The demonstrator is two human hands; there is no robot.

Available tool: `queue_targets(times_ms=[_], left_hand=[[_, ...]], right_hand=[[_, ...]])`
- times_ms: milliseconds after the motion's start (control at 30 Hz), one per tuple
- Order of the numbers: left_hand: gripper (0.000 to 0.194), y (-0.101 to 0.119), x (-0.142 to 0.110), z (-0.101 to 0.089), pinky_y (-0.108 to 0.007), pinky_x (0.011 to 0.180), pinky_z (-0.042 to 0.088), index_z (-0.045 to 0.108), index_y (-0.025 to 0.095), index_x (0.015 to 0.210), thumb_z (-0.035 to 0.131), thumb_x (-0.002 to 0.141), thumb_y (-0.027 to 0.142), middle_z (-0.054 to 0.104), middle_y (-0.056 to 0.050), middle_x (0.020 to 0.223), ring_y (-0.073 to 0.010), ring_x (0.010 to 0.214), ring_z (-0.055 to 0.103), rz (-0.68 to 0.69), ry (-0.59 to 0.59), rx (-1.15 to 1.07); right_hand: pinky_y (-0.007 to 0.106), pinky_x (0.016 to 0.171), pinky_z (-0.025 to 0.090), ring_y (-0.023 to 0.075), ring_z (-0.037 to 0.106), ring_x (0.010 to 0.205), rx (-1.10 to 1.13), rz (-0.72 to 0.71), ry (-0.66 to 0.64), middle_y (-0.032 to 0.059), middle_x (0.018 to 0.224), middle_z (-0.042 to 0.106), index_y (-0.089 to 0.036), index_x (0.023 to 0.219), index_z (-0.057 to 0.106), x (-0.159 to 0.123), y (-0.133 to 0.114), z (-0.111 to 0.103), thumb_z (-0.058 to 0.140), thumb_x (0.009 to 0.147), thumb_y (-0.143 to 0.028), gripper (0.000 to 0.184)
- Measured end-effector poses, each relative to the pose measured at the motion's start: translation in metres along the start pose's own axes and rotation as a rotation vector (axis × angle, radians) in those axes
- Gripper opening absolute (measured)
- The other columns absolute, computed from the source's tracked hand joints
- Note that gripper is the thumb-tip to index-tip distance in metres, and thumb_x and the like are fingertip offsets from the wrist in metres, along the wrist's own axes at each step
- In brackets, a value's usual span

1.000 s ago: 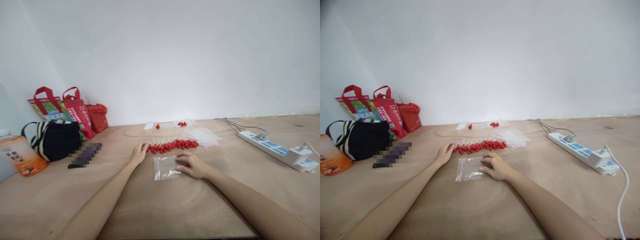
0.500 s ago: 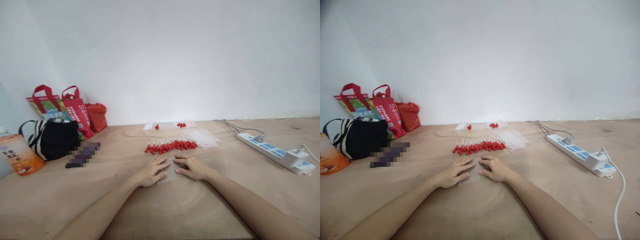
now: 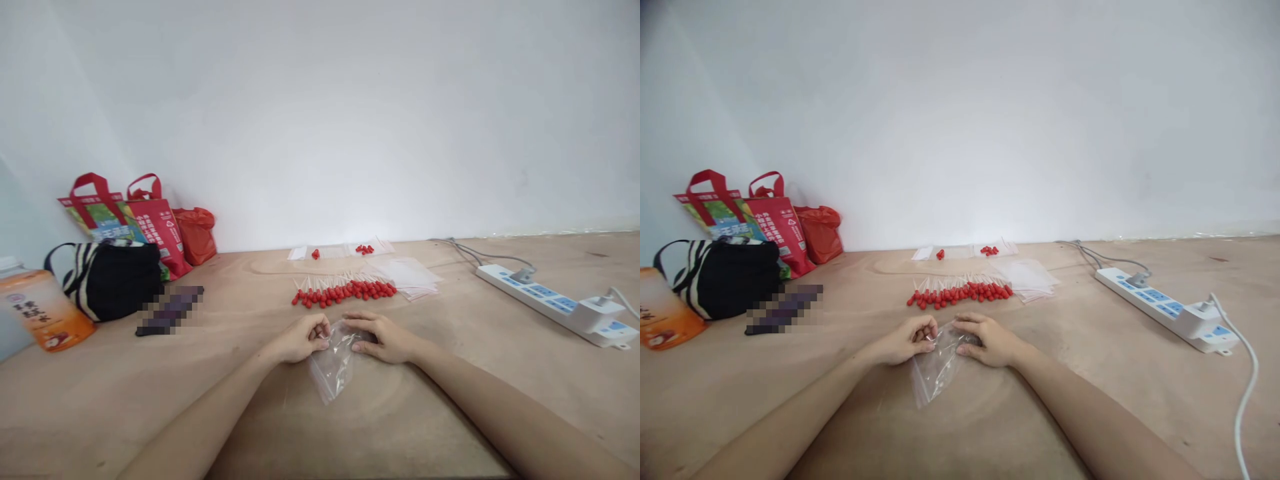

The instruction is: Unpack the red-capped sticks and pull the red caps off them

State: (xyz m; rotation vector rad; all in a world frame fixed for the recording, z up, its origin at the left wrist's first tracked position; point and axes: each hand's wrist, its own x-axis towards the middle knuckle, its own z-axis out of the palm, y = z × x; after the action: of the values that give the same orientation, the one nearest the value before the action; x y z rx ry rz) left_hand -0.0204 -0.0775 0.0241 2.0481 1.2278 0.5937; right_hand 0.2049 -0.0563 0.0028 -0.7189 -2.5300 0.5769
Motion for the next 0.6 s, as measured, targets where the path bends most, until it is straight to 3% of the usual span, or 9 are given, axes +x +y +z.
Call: queue_targets(times_ms=[100, 167, 233, 300, 400, 533, 600], left_hand=[[0.008, -0.004, 0.002, -0.017, -0.021, 0.056, 0.041, 0.056, 0.018, 0.071, 0.051, 0.07, 0.024, 0.055, 0.002, 0.065, -0.011, 0.06, 0.05, 0.084, 0.124, 0.059], [0.015, -0.017, 0.004, -0.039, -0.022, 0.055, 0.042, 0.057, 0.018, 0.076, 0.047, 0.072, 0.028, 0.058, 0.0, 0.067, -0.0124, 0.06, 0.053, 0.018, 0.35, 0.05], [0.024, -0.037, 0.003, -0.065, -0.021, 0.048, 0.042, 0.056, 0.017, 0.087, 0.048, 0.071, 0.033, 0.058, 0.0, 0.066, -0.0121, 0.054, 0.054, -0.12, 0.721, 0.092], [0.032, -0.06, -0.001, -0.088, -0.021, 0.049, 0.043, 0.052, 0.016, 0.099, 0.044, 0.073, 0.032, 0.059, -0.003, 0.079, -0.0115, 0.056, 0.056, -0.184, 0.864, 0.131], [0.03, -0.089, -0.01, -0.109, -0.024, 0.056, 0.046, 0.055, 0.018, 0.097, 0.048, 0.069, 0.027, 0.062, -0.005, 0.084, -0.0147, 0.063, 0.059, -0.3, 0.937, 0.213], [0.026, -0.11, -0.017, -0.114, -0.031, 0.068, 0.046, 0.063, 0.022, 0.084, 0.059, 0.058, 0.019, 0.066, -0.006, 0.081, -0.0228, 0.076, 0.061, -0.418, 0.853, 0.324], [0.028, -0.111, -0.016, -0.113, -0.035, 0.074, 0.045, 0.064, 0.023, 0.084, 0.061, 0.056, 0.018, 0.066, -0.007, 0.09, -0.0259, 0.084, 0.059, -0.438, 0.81, 0.37]], right_hand=[[0.039, 0.097, 0.032, 0.0226, 0.037, 0.118, -0.038, 0.011, 0.077, 0.0129, 0.131, 0.037, -0.018, 0.128, 0.037, 0.0, 0.003, 0.002, 0.049, 0.078, -0.045, 0.057], [0.04, 0.097, 0.032, 0.0226, 0.036, 0.118, -0.057, 0.016, 0.109, 0.0125, 0.131, 0.036, -0.019, 0.13, 0.032, 0.0, 0.005, 0.002, 0.048, 0.079, -0.044, 0.059], [0.04, 0.097, 0.033, 0.0228, 0.037, 0.118, -0.079, 0.03, 0.103, 0.0126, 0.13, 0.037, -0.019, 0.129, 0.034, 0.0, 0.005, 0.002, 0.047, 0.08, -0.044, 0.057], [0.04, 0.096, 0.033, 0.0235, 0.038, 0.116, -0.102, 0.049, 0.081, 0.013, 0.128, 0.039, -0.019, 0.126, 0.039, 0.0, 0.005, 0.001, 0.046, 0.08, -0.044, 0.053], [0.04, 0.095, 0.034, 0.0235, 0.04, 0.114, -0.125, 0.063, 0.06, 0.013, 0.125, 0.041, -0.018, 0.123, 0.043, 0.0, 0.003, 0.001, 0.045, 0.08, -0.044, 0.05], [0.039, 0.096, 0.034, 0.0235, 0.042, 0.112, -0.151, 0.082, 0.046, 0.0144, 0.122, 0.043, -0.015, 0.119, 0.048, 0.0, 0.001, 0.0, 0.044, 0.081, -0.045, 0.048], [0.039, 0.095, 0.034, 0.0236, 0.042, 0.112, -0.157, 0.084, 0.033, 0.0149, 0.122, 0.043, -0.014, 0.118, 0.049, 0.0, 0.001, 0.0, 0.044, 0.081, -0.045, 0.048]])
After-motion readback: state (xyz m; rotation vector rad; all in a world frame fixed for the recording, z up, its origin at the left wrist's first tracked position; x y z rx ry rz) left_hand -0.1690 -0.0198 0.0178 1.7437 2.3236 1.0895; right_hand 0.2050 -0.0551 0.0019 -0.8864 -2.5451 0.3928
